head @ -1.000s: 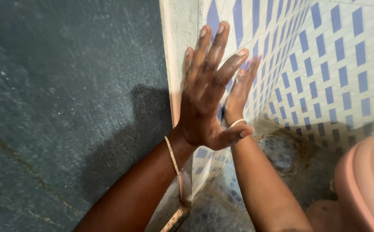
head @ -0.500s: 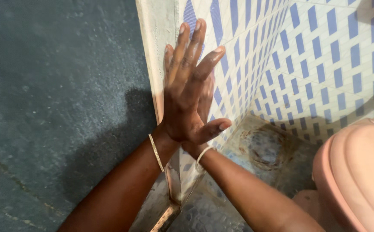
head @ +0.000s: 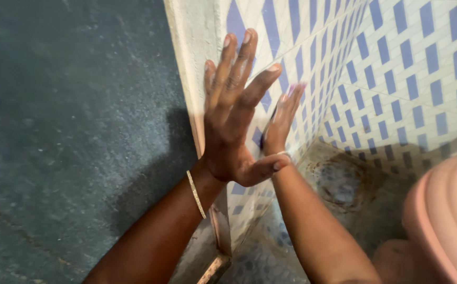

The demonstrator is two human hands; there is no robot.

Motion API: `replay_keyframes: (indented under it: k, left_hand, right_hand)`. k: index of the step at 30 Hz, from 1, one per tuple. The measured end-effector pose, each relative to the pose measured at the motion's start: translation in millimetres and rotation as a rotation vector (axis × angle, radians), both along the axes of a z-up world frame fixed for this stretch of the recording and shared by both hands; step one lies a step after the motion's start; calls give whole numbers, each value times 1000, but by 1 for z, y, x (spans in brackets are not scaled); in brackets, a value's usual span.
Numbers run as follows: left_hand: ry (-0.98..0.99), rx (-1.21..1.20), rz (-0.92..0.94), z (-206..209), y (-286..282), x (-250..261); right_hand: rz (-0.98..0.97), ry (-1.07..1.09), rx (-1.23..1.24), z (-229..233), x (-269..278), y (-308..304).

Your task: The person scrubs the tiled bathroom floor with a pink sponge, then moves to scrub the tiled wall near the toilet. The person uses a small metal container and a bucket are visible nearby.

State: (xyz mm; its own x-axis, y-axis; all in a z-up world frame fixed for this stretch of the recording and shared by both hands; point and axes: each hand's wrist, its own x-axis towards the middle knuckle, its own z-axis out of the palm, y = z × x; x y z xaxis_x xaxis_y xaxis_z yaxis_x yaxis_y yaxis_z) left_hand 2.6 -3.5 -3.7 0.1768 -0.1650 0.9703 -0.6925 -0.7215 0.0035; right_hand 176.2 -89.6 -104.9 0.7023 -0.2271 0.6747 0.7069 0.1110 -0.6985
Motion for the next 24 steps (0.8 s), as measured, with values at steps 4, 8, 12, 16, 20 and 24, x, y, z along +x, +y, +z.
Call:
replay_keyframes:
  k: [4, 8, 12, 16, 20, 24]
  left_hand:
    - [-13, 20, 16, 0, 1, 2]
    - [-5, 31, 79, 1, 0, 1]
    - [-12, 25, 66, 2, 0, 1]
    - [-2, 26, 38, 1, 3, 0]
    - [10, 67, 81, 0, 6, -3]
    - [27, 89, 100, -2, 5, -4]
  right_hand:
    - [-171, 85, -25, -68, -9, 15]
    - [-48, 170, -141, -96, -72, 29]
    - [150, 23, -230, -72, -139, 40]
    - [267, -239, -267, -20, -162, 42]
    - [293, -507, -197, 37, -134, 32]
    - [160, -556, -138, 62, -75, 12]
